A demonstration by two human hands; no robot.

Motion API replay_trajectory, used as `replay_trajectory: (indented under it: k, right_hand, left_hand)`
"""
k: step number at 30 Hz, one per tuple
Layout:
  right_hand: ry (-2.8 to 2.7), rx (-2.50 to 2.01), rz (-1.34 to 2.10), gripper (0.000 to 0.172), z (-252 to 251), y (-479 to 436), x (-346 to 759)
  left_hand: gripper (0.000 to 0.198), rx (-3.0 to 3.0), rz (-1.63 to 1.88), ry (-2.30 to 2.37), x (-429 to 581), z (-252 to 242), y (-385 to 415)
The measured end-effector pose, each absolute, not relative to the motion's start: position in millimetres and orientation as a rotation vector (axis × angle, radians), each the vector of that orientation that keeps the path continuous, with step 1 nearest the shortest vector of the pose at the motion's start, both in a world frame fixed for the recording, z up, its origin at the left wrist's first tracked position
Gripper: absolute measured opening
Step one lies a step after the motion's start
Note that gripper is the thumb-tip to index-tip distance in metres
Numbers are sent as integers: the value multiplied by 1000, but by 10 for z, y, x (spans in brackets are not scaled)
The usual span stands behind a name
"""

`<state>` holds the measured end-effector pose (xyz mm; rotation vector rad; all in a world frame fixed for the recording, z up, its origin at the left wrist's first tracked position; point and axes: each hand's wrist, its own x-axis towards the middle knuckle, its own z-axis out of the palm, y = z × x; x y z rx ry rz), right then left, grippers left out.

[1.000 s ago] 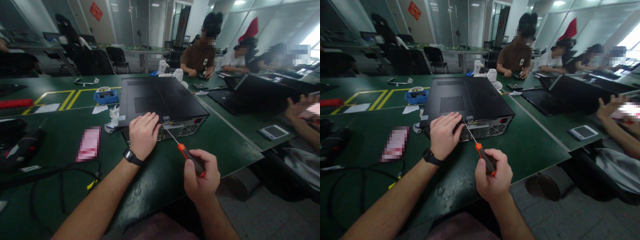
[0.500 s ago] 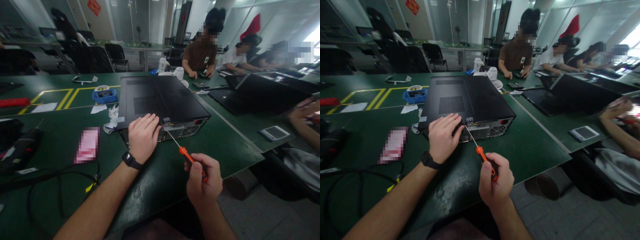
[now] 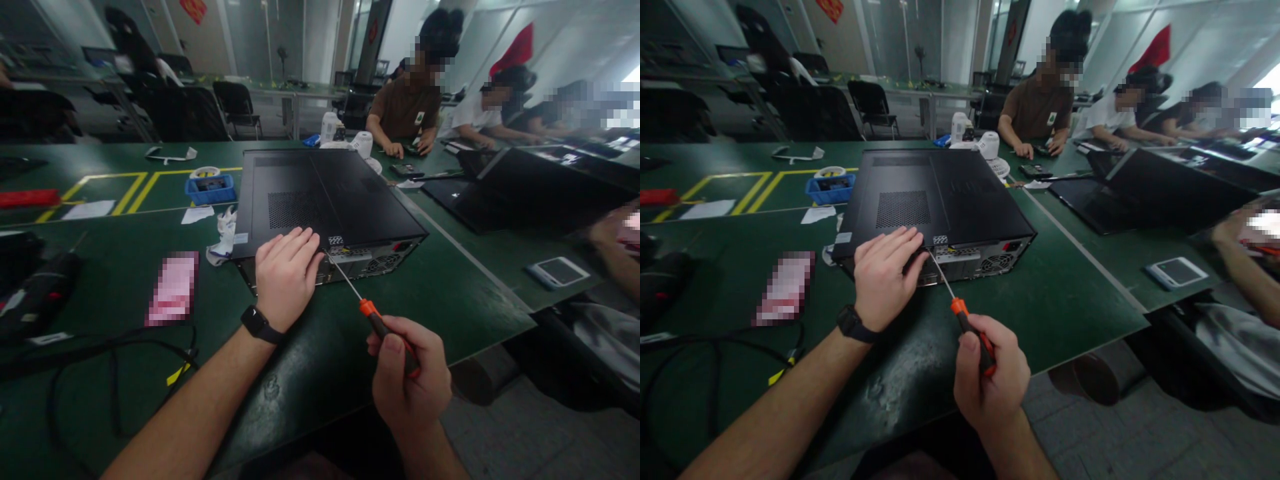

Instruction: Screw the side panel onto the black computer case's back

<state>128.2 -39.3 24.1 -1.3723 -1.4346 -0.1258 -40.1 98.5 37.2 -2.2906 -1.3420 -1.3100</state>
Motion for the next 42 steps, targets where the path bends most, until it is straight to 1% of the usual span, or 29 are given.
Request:
replay_trajectory:
  k: [6, 10, 17, 20, 25, 32, 36, 40, 42]
  right_hand:
    - [-1547, -1242, -152, 24, 333, -341, 1313]
    - [-1527, -1250, -193, 23, 341, -320, 1293]
    - [-1464, -1372, -279, 12, 325, -339, 1256]
    - [-1432, -1435, -245, 12, 336, -349, 1261]
    - [-1494, -1377, -269, 16, 405, -346, 1231]
    - [-1452, -1429, -366, 7, 437, -322, 1198]
    - [-1415, -1470, -305, 12, 430, -333, 1209]
    - [-1430, -1430, -337, 22, 408, -345, 1212]
    - [-1444, -1409, -358, 21, 396, -341, 1211]
  left_hand:
    - [26, -2277, -1334, -1325, -395, 376, 992]
    - [26, -2277, -1350, -1310, -401, 364, 1000]
    - [25, -2274, -1353, -1310, -400, 376, 998]
    - [24, -2261, -1354, -1290, -398, 381, 996]
    - [24, -2257, -1350, -1287, -395, 372, 998]
    - [24, -2252, -1362, -1286, -392, 372, 1001]
    - [24, -2269, -1365, -1301, -392, 377, 1000]
    - [23, -2265, -1358, -1292, -393, 370, 999]
    - [23, -2266, -1354, -1297, -393, 368, 998]
